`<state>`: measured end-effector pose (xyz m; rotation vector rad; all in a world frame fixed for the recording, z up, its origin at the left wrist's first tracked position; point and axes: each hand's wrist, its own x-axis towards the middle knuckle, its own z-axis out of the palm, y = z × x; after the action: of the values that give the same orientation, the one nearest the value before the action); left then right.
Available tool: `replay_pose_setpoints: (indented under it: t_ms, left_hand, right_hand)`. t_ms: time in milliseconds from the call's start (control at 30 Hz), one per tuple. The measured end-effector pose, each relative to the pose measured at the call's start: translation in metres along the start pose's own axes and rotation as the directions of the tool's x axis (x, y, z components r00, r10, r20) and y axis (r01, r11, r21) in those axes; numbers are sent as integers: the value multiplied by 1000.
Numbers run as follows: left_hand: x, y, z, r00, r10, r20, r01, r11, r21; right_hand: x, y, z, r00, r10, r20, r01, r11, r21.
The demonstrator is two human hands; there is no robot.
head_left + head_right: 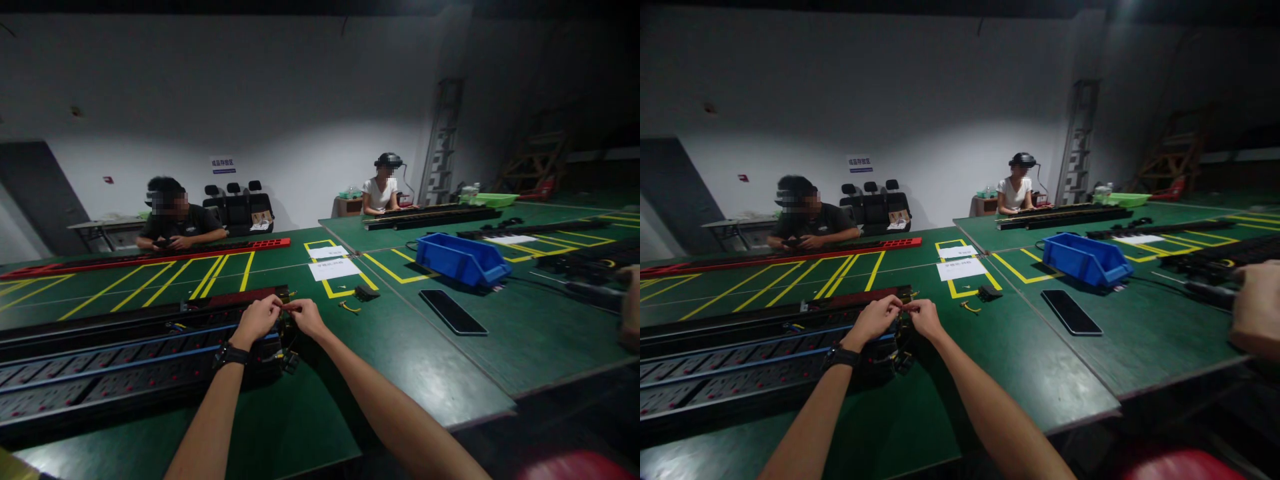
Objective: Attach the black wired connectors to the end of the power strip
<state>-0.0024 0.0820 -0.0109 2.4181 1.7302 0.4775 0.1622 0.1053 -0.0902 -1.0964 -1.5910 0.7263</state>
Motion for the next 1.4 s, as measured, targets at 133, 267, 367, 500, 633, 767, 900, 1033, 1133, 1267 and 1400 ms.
replay_pose_setpoints:
  t_ms: [133,267,367,500,633,767,900,1033,1133,1267,1400]
  left_hand:
    - [1,1,1,999,-41,-18,41,999,-11]
    - [2,2,1,999,-44,-14,44,999,-16]
    - [2,3,1,999,-41,-10,41,999,-7]
    - [1,7,-1,997,-76,2,75,997,27]
    - [0,10,-3,994,-106,6,105,992,63]
    - [0,11,-4,994,-105,14,103,990,92]
    - [0,11,-4,996,-94,9,92,991,99]
    - [-1,11,-4,997,-76,10,75,995,73]
    - [-2,12,-5,998,-65,19,64,995,73]
    - [-2,10,-3,999,-45,10,44,996,78]
    - [0,7,0,1000,-26,9,25,997,70]
  right_hand:
    - [0,-1,1,1000,-11,-7,11,1000,-3]
    - [0,-2,2,1000,-8,-9,8,1000,-1]
    - [-1,-5,0,1000,-8,5,8,1000,-4]
    - [-2,-10,-2,1000,0,14,1,1000,-9]
    - [-3,-13,-3,1000,-3,10,3,1000,-6]
    - [-5,-15,-4,1000,-22,18,22,999,-24]
    - [-4,-12,-3,998,-29,-48,24,993,-112]
    - [2,-9,-14,954,48,-297,-120,966,-228]
    - [6,-8,-38,902,128,-412,-257,927,-273]
    - [8,-5,-88,903,79,-422,-293,830,-474]
    - [2,7,-148,879,115,-463,-392,728,-563]
